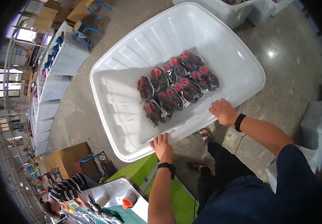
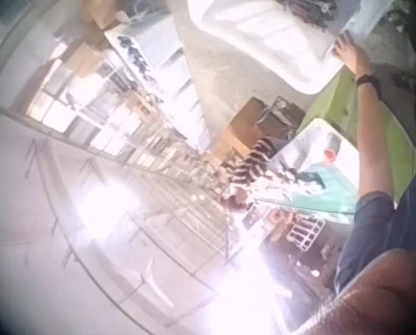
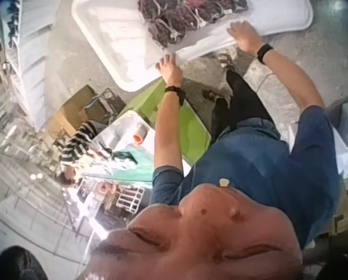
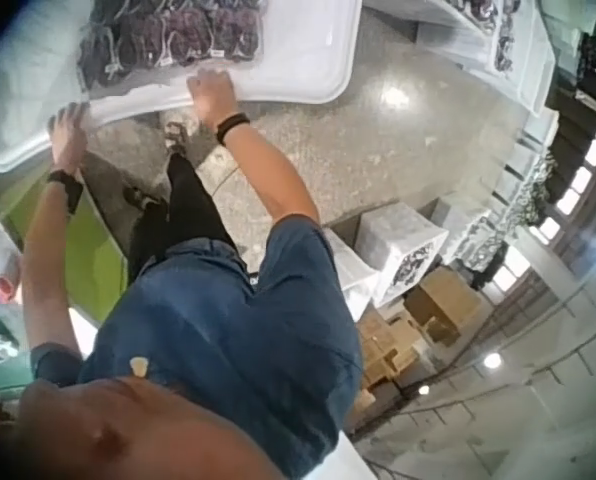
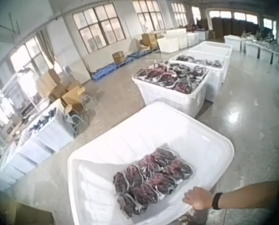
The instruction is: Gathering packaged shoes from an assembly line and placing them into a large plastic bin.
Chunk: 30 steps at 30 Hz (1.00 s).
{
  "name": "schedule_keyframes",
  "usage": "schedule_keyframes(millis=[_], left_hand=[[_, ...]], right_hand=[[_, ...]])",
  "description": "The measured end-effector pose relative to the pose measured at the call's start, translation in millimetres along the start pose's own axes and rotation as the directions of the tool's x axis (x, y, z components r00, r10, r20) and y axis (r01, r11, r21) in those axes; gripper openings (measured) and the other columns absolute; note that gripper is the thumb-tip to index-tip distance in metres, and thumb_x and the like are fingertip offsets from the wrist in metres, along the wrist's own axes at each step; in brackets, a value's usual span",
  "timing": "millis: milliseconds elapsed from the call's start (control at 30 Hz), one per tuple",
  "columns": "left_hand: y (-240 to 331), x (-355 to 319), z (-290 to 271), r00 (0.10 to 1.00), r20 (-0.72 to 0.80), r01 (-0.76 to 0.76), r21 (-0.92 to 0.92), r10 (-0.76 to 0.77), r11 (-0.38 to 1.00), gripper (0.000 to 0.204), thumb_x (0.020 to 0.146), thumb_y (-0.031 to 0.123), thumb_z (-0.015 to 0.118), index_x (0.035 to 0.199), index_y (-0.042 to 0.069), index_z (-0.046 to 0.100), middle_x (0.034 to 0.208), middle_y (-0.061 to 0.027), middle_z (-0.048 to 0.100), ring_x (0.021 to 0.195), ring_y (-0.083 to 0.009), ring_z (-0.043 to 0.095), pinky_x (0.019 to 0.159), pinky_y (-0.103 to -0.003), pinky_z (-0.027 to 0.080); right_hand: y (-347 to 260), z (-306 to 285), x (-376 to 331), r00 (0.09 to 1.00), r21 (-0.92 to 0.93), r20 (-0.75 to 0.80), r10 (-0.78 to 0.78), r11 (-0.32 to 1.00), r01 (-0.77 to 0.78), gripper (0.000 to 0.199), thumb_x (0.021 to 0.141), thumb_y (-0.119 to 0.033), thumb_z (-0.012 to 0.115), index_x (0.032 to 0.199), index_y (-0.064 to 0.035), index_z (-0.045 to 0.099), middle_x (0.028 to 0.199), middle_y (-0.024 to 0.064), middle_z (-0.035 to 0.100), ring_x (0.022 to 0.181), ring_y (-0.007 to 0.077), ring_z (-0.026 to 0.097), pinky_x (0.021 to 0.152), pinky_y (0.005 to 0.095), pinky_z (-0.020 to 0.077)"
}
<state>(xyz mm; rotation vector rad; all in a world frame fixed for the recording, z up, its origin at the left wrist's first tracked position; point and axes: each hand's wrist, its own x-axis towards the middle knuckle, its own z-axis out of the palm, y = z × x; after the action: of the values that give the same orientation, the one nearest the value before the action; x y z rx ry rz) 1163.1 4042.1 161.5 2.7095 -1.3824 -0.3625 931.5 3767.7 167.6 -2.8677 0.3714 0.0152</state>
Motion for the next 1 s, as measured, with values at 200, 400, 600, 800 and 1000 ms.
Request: schedule_keyframes(millis=[200,400,600,800,1000], left_hand=[[-11.6,-69.3,46.6,0.999,0.04,-0.003,-0.101,0.007,0.995,0.058,0.075,0.004,0.069,0.132,0.014,0.058,0.131,-0.0088,0.057,0.127,-0.0299,0.048,0.111,-0.051,0.03],[19.8,-170.3,6.3,0.949,0.311,0.103,-0.453,0.048,0.885,0.053,0.083,0.015,0.07,0.134,0.011,0.058,0.132,-0.0165,0.059,0.126,-0.0342,0.053,0.107,-0.047,0.04],[-30.5,-447.1,29.2,0.653,0.72,0.694,-0.443,-0.236,0.568,0.041,0.098,0.036,0.057,0.126,0.008,0.062,0.118,-0.0227,0.068,0.112,-0.0401,0.064,0.094,-0.047,0.051],[19.3,-809.0,143.5,0.558,0.739,0.829,-0.521,-0.378,0.204,0.036,0.089,0.033,0.066,0.113,0.007,0.068,0.105,-0.0137,0.07,0.098,-0.0273,0.066,0.08,-0.041,0.055],[56.7,-849.1,216.6,0.811,0.472,0.556,-0.806,-0.345,0.203,0.031,0.092,0.028,0.06,0.111,0.005,0.07,0.103,-0.0142,0.071,0.096,-0.0277,0.067,0.08,-0.038,0.055]], right_hand=[[-27.5,57.1,-46.4,0.998,-0.024,0.067,0.006,1.0,-0.004,0.029,0.078,-0.017,0.062,0.105,-0.0067,0.061,0.101,0.0095,0.056,0.098,0.0269,0.054,0.086,0.0403,0.0423],[-57.0,11.6,-40.2,0.99,0.206,0.105,-0.099,0.976,0.076,0.055,0.073,-0.022,0.076,0.123,-0.0056,0.059,0.11,0.0122,0.056,0.108,0.03,0.054,0.093,0.0426,0.0426],[-152.9,-4.1,-7.0,0.974,0.388,0.175,-0.141,0.919,0.063,0.045,0.079,-0.019,0.072,0.121,-0.0059,0.061,0.107,0.0157,0.06,0.104,0.0347,0.057,0.089,0.0458,0.0454],[-227.2,56.6,-7.2,0.878,0.339,0.447,-0.172,0.941,0.012,0.043,0.077,-0.019,0.074,0.115,-0.0038,0.061,0.094,0.017,0.065,0.087,0.0369,0.063,0.078,0.0449,0.0508],[-341.0,110.4,-0.9,0.846,0.423,0.491,-0.206,0.906,-0.026,0.036,0.077,-0.017,0.075,0.106,0.0031,0.068,0.092,0.0178,0.072,0.084,0.0295,0.071,0.077,0.0387,0.0555]])
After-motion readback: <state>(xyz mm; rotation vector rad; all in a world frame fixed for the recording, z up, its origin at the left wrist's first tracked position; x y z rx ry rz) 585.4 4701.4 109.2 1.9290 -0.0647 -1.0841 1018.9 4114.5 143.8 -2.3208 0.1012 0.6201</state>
